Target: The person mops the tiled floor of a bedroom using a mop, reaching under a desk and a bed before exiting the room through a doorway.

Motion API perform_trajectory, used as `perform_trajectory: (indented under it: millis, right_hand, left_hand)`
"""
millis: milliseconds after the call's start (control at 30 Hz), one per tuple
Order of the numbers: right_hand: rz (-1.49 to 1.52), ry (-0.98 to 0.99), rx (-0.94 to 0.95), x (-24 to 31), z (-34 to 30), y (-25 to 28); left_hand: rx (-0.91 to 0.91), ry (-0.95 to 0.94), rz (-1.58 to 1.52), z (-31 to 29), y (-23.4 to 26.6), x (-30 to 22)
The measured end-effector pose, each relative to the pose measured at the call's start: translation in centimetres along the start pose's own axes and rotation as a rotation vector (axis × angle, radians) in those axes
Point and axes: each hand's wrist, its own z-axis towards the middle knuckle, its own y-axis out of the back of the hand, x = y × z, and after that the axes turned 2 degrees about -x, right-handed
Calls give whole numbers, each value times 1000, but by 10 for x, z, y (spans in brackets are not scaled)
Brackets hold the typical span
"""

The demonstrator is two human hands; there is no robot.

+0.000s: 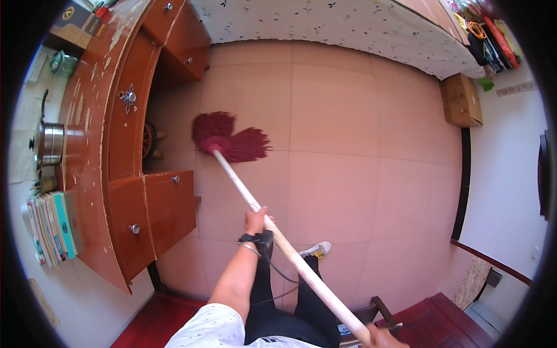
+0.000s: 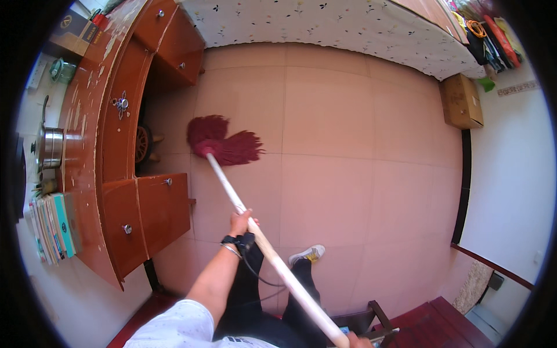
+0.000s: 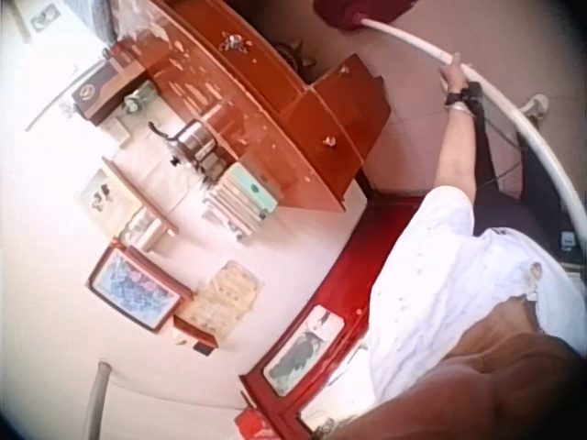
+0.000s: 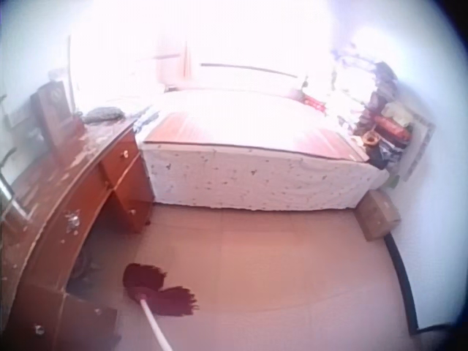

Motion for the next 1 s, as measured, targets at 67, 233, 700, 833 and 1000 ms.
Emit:
perform_trajectory:
  millis: [67,233,700,833,1000]
  right_hand:
    - [-25,104,67,20,33,9]
    - [-21,107,102,66,36,23]
    - [350,-14,-309,-119,-110,-32]
    - [589,-91,-345,-152,-141,-46]
    - [536,-64,-606,-189,-185,-68]
  left_hand:
    - [-17,32,-34,0,11,-17]
    - [-45,34,24,-4,29,-39]
    - [196,114,336,-133,-137,131]
    - [250,36,496,-170,-196,190]
    - [467,226,442,-227,-258,253]
